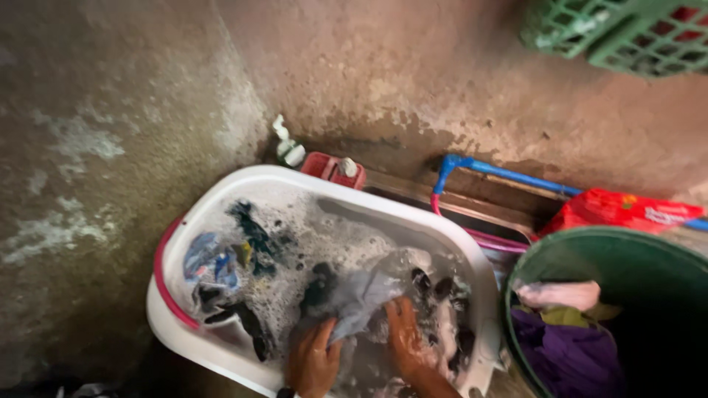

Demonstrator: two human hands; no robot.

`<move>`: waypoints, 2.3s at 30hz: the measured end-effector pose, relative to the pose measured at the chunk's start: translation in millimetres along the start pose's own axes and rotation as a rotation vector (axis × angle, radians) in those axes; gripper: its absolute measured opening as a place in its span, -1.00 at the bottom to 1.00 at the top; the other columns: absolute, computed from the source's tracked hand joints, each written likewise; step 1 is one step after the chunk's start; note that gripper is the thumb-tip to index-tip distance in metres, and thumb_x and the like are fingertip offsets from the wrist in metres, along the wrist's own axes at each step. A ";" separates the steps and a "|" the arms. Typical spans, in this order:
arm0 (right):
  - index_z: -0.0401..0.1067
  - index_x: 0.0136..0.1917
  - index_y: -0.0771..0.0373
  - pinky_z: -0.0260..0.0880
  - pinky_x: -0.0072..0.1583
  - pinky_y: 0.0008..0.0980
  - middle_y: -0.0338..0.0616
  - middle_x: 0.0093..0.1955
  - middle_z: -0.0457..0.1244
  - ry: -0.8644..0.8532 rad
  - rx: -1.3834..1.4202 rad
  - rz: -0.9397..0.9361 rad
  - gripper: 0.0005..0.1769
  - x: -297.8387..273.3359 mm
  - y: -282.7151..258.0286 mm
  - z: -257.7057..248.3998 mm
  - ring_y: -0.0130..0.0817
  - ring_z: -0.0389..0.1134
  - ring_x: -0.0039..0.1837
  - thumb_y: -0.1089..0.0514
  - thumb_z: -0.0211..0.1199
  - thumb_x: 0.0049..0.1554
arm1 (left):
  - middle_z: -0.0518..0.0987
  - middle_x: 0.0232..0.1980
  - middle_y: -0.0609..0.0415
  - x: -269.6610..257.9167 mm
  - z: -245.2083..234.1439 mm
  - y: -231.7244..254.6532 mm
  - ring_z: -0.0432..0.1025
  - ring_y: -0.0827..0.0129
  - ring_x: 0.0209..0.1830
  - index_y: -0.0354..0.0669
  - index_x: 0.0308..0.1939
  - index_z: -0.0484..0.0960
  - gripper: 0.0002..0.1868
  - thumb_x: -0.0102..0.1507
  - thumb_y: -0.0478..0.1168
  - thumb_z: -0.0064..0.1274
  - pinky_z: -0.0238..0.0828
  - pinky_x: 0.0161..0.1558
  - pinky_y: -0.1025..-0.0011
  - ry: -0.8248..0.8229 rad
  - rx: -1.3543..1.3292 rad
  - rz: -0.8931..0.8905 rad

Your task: The person washes clothes by hand in a basin of soapy water and moves them into a bucket.

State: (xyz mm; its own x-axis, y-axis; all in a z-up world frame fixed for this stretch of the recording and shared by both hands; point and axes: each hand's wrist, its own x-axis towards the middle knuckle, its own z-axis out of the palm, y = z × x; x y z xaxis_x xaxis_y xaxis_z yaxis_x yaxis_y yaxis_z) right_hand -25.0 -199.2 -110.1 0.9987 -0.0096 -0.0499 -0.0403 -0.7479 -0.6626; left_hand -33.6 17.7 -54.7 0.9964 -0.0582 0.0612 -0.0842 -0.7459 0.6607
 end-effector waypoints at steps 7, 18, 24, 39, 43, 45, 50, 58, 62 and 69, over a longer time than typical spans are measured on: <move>0.35 0.29 0.19 0.14 0.26 -0.05 0.06 0.27 0.03 0.065 -0.027 0.029 -0.48 -12.8 2.2 -12.4 0.04 0.03 0.29 0.13 0.26 0.05 | 0.67 -0.03 -0.12 -7.3 -4.7 -6.0 0.53 -0.07 -0.03 -0.04 0.13 0.64 -0.54 0.12 -0.19 0.17 0.48 -0.05 0.07 0.024 -0.044 0.017; 0.38 0.26 0.20 0.17 0.21 -0.08 0.03 0.20 0.08 0.026 -0.030 0.000 -0.52 4.4 5.2 -5.2 -0.01 0.07 0.22 0.15 0.24 0.05 | 0.69 -0.08 -0.07 -18.0 18.3 -20.4 0.57 0.07 -0.05 0.01 0.08 0.69 -0.53 0.09 -0.10 0.30 0.39 0.07 0.07 0.099 0.208 0.054; 0.39 0.24 0.20 0.19 0.18 -0.09 0.01 0.16 0.10 -0.011 -0.023 -0.039 -0.54 -1.2 5.9 -8.4 -0.03 0.10 0.19 0.16 0.23 0.05 | 0.72 -0.08 -0.04 -25.8 7.8 -0.2 0.60 0.08 -0.08 -0.01 -0.01 0.70 -0.62 0.09 -0.12 0.22 0.44 0.05 0.15 0.240 0.160 0.068; 0.44 0.20 0.22 0.23 0.12 -0.13 -0.03 0.07 0.16 -0.066 -0.027 -0.075 -0.59 -20.0 3.4 -6.7 -0.09 0.16 0.10 0.20 0.20 0.06 | 0.70 -0.06 -0.02 -28.7 -15.6 23.1 0.57 0.07 -0.08 -0.07 0.07 0.64 -0.66 0.21 -0.20 0.09 0.41 -0.02 0.17 0.149 0.173 0.051; 0.45 0.19 0.22 0.24 0.10 -0.14 -0.04 0.05 0.18 -0.071 -0.032 -0.093 -0.60 -15.3 -2.2 -9.0 -0.10 0.18 0.08 0.21 0.19 0.06 | 0.70 -0.05 -0.03 -28.1 -14.5 21.1 0.56 0.05 -0.07 -0.08 0.05 0.64 -0.63 0.16 -0.19 0.13 0.41 -0.01 0.15 0.174 0.168 0.095; 0.45 0.19 0.22 0.24 0.09 -0.15 -0.05 0.04 0.19 -0.076 -0.039 -0.093 -0.60 -15.0 -0.4 -9.4 -0.11 0.19 0.07 0.21 0.19 0.06 | 0.69 -0.03 -0.02 -27.0 -16.3 21.6 0.55 0.01 -0.07 -0.08 0.07 0.64 -0.62 0.16 -0.18 0.14 0.42 0.00 0.13 0.100 0.172 0.026; 0.47 0.17 0.23 0.26 0.07 -0.16 -0.06 0.01 0.21 -0.067 -0.032 -0.093 -0.62 -12.3 -2.8 -9.8 -0.13 0.21 0.04 0.22 0.18 0.06 | 0.67 0.01 -0.07 -26.8 -19.5 28.6 0.55 -0.02 -0.06 -0.03 0.14 0.63 -0.57 0.16 -0.17 0.14 0.43 0.02 0.12 0.058 0.182 -0.048; 0.49 0.15 0.24 0.28 0.04 -0.18 -0.08 -0.04 0.25 -0.079 -0.016 -0.089 -0.63 -8.9 -8.8 -8.4 -0.16 0.24 -0.01 0.24 0.17 0.06 | 0.69 -0.03 -0.06 -28.4 -11.1 17.7 0.55 -0.04 -0.07 -0.03 0.06 0.65 -0.62 0.16 -0.16 0.15 0.43 0.01 0.09 0.088 0.167 0.042; 0.50 0.14 0.24 0.29 0.02 -0.19 -0.09 -0.06 0.26 -0.097 -0.016 -0.065 -0.64 -11.3 -2.0 -2.0 -0.18 0.26 -0.03 0.25 0.16 0.06 | 0.69 -0.02 -0.02 -29.0 0.2 -1.9 0.54 0.00 -0.04 0.01 0.11 0.64 -0.60 0.18 -0.15 0.15 0.40 0.03 0.09 0.013 0.180 -0.019; 0.52 0.13 0.25 0.31 -0.01 -0.21 -0.11 -0.11 0.29 -0.049 -0.062 -0.035 -0.65 -5.7 13.5 -2.7 -0.20 0.29 -0.07 0.27 0.15 0.06 | 0.65 0.04 -0.21 -18.7 -3.7 -9.4 0.49 -0.21 -0.05 -0.12 0.24 0.51 -0.31 0.00 -0.16 0.26 0.34 -0.05 -0.12 -0.100 0.206 0.376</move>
State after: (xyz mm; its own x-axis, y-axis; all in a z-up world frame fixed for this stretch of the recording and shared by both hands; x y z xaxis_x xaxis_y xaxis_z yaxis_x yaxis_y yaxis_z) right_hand -31.2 -211.1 -116.7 0.9967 0.0487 -0.0657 -0.0022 -0.7869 -0.6171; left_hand -51.4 28.3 -59.3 0.8934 -0.4074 0.1895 -0.4481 -0.7766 0.4428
